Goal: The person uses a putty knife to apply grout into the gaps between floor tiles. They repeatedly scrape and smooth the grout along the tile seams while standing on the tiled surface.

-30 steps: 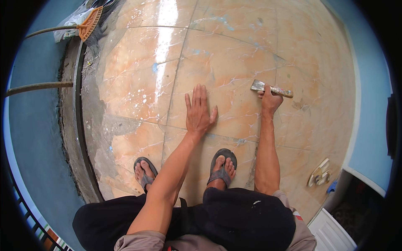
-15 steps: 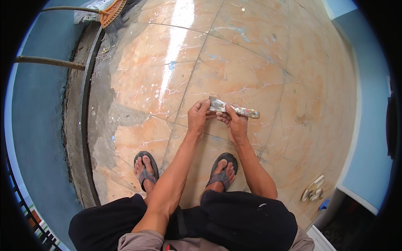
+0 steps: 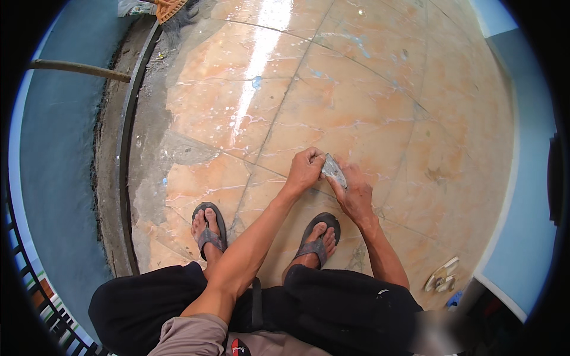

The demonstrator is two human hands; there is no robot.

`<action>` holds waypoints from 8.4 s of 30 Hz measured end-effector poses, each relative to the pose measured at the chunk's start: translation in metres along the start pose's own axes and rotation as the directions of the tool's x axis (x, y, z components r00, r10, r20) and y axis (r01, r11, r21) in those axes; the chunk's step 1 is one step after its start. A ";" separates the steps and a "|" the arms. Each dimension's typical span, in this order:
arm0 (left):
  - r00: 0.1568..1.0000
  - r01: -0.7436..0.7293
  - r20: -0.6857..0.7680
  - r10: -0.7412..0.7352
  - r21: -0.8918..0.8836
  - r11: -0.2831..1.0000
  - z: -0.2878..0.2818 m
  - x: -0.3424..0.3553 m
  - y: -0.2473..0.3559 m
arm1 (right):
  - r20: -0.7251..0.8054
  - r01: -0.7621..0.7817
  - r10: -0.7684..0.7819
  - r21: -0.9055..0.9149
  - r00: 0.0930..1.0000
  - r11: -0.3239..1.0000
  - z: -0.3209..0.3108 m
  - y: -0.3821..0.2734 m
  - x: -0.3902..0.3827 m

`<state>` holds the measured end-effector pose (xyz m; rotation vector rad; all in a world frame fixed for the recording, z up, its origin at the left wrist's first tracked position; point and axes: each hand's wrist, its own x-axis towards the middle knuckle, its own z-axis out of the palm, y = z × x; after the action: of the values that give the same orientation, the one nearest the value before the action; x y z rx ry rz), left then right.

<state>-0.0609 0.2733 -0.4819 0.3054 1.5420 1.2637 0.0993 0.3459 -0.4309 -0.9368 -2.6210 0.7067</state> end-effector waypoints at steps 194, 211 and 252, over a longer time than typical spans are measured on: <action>0.647 -0.635 0.316 0.693 0.727 0.262 -0.152 0.072 0.026 | 0.446 0.242 -0.008 -0.471 0.895 0.849 0.053 -0.035 0.231; 0.657 -0.625 0.343 0.671 0.746 0.230 -0.147 0.071 0.030 | 0.449 0.300 -0.046 -0.515 0.893 0.803 0.052 -0.038 0.261; 0.650 -0.624 0.363 0.668 0.757 0.195 -0.145 0.072 0.029 | 0.401 0.283 -0.067 -0.509 0.914 0.813 0.060 -0.037 0.260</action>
<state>-0.2210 0.2581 -0.5171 1.7925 2.0864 0.9579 -0.1400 0.4686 -0.4394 -0.7164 -3.2917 0.0399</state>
